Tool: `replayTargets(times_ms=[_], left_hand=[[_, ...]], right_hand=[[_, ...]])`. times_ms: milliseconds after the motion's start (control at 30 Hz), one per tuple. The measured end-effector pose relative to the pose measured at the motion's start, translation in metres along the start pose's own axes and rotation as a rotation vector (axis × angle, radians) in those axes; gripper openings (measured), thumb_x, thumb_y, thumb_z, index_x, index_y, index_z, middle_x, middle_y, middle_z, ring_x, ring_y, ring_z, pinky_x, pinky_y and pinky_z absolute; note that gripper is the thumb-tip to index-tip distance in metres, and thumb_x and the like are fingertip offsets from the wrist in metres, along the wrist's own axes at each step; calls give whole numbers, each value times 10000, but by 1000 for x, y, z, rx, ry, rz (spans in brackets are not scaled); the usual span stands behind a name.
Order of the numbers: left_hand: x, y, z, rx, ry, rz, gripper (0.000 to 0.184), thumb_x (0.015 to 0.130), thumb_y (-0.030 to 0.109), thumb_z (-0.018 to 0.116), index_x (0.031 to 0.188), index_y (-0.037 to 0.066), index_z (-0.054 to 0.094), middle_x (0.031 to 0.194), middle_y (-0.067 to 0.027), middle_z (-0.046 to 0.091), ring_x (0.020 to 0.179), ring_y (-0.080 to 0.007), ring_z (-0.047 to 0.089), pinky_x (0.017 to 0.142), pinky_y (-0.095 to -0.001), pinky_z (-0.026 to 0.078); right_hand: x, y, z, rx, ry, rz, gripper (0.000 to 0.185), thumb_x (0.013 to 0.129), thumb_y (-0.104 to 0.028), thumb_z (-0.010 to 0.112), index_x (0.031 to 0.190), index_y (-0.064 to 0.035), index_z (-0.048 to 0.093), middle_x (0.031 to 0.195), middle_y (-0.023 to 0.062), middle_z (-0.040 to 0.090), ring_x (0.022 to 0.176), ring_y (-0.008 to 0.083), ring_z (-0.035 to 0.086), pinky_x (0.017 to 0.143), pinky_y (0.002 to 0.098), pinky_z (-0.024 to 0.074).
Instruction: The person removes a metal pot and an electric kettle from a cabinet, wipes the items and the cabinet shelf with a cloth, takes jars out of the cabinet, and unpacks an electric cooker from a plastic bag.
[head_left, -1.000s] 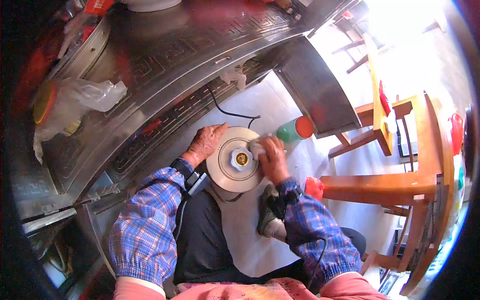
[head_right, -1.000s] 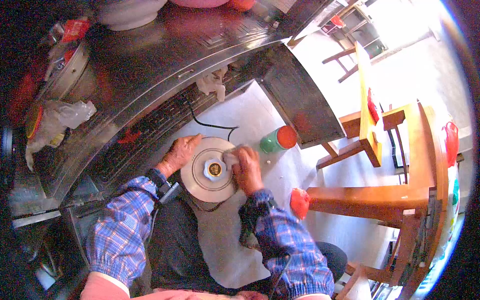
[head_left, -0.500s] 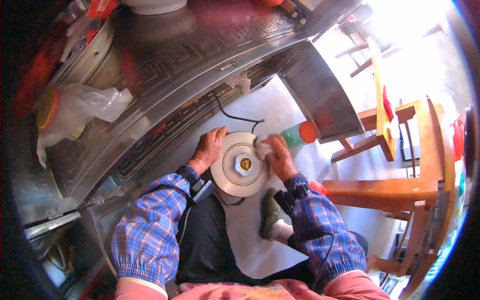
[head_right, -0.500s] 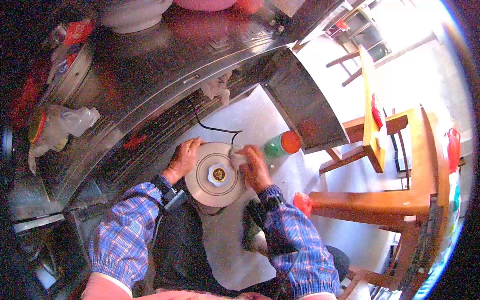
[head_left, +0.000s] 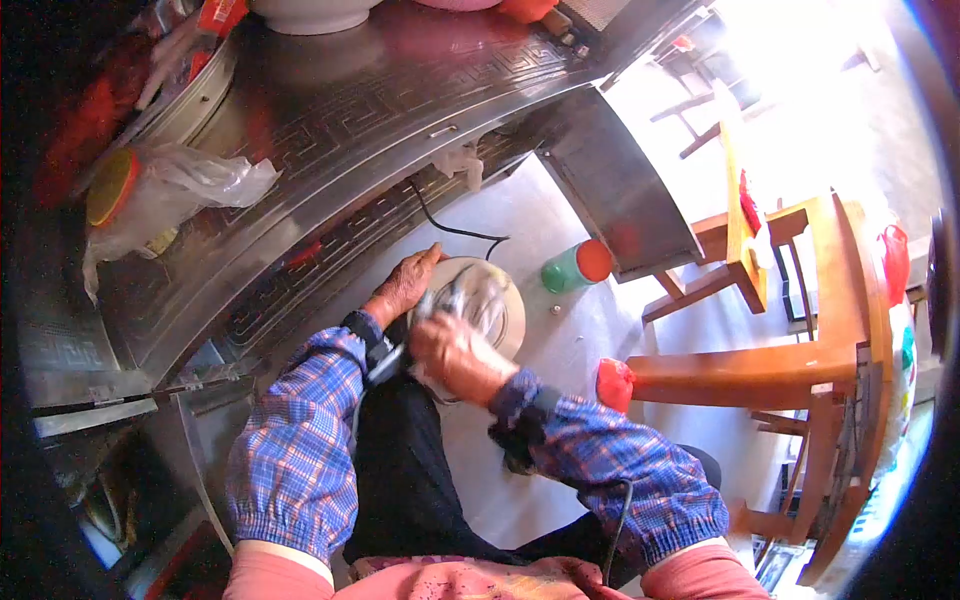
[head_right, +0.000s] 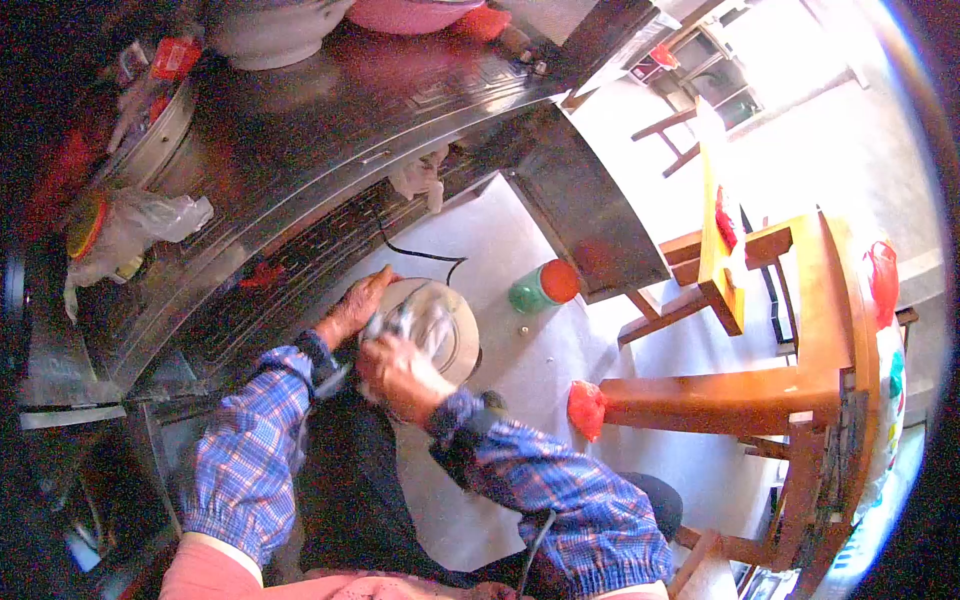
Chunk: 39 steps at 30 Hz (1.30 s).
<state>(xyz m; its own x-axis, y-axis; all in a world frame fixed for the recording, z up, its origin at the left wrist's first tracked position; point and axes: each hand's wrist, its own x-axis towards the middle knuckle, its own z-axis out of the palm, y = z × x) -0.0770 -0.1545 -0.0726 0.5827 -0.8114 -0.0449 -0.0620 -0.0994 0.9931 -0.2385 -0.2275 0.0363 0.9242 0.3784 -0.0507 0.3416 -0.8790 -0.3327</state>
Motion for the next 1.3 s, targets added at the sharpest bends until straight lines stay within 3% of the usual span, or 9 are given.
replayTargets(times_ms=[267, 400, 500, 800, 833, 900, 1000, 1133, 1300], left_hand=[[4, -26, 1, 575, 184, 433, 318, 957, 114, 449, 1241, 60, 583, 1121, -206, 654, 1006, -393, 637, 873, -442, 523], [10, -29, -1, 559, 104, 357, 329, 963, 119, 451, 1263, 65, 576, 1168, -196, 640, 1010, -380, 639, 884, -435, 525], [4, -38, 1, 682, 171, 496, 317, 964, 118, 454, 1250, 40, 570, 1152, -207, 637, 1032, -381, 630, 891, -425, 524], [-7, -3, -18, 697, 16, 504, 355, 904, 2, 461, 1252, -16, 530, 1164, -218, 618, 1029, -378, 626, 914, -410, 519], [-14, 2, -16, 765, 29, 477, 349, 909, -2, 454, 1249, -16, 531, 1196, -214, 602, 1065, -371, 611, 933, -406, 505], [-10, 4, -20, 738, 38, 420, 329, 919, 59, 497, 1242, 17, 544, 1217, -176, 564, 1136, -348, 549, 964, -409, 458], [-19, 62, 1, 729, 224, 235, 399, 892, 219, 604, 1247, 43, 546, 1175, -148, 550, 1104, -338, 517, 930, -419, 439], [-44, 139, 45, 1213, -183, 305, 655, 768, 487, 693, 1241, 59, 544, 1056, -141, 530, 996, -321, 523, 853, -439, 451], [-42, 126, 67, 1362, -173, 365, 566, 738, 415, 745, 1119, 45, 549, 1005, -153, 507, 910, -339, 535, 735, -434, 483]], right_hand=[[-98, 35, -14, 59, 56, -72, 269, 753, -111, 677, 1017, -143, 636, 1107, 56, 570, 1105, 273, 510, 982, 423, 445], [-153, 119, -57, -145, -338, 614, 319, 738, -6, 640, 1045, -92, 647, 1009, 138, 599, 967, 328, 587, 899, 428, 498], [-151, 114, -75, 285, 293, 589, 436, 683, 80, 623, 1094, -64, 631, 1078, 156, 556, 966, 359, 578, 886, 422, 495], [-71, 153, -16, 405, 296, 78, 465, 725, 18, 639, 1182, -48, 583, 1111, 200, 556, 1081, 391, 524, 973, 463, 446], [-73, 173, -7, -11, 311, 56, 421, 761, 8, 613, 1179, -32, 579, 1027, 193, 589, 1038, 365, 551, 936, 418, 464], [-72, 191, -39, 237, 229, 537, 384, 868, -95, 581, 1247, -50, 540, 1053, 152, 631, 974, 300, 598, 873, 388, 495], [-75, 175, -53, 1002, 417, 630, 338, 926, -151, 562, 1248, -49, 547, 1118, 171, 637, 1015, 304, 609, 895, 392, 491], [-75, 167, 38, 829, 576, 328, 318, 969, -191, 530, 1235, -20, 565, 1166, 168, 621, 1054, 281, 597, 912, 364, 473], [-101, 169, 64, 1036, 587, 533, 309, 971, -201, 527, 1213, -16, 579, 1137, 154, 619, 1071, 290, 583, 937, 374, 457]])
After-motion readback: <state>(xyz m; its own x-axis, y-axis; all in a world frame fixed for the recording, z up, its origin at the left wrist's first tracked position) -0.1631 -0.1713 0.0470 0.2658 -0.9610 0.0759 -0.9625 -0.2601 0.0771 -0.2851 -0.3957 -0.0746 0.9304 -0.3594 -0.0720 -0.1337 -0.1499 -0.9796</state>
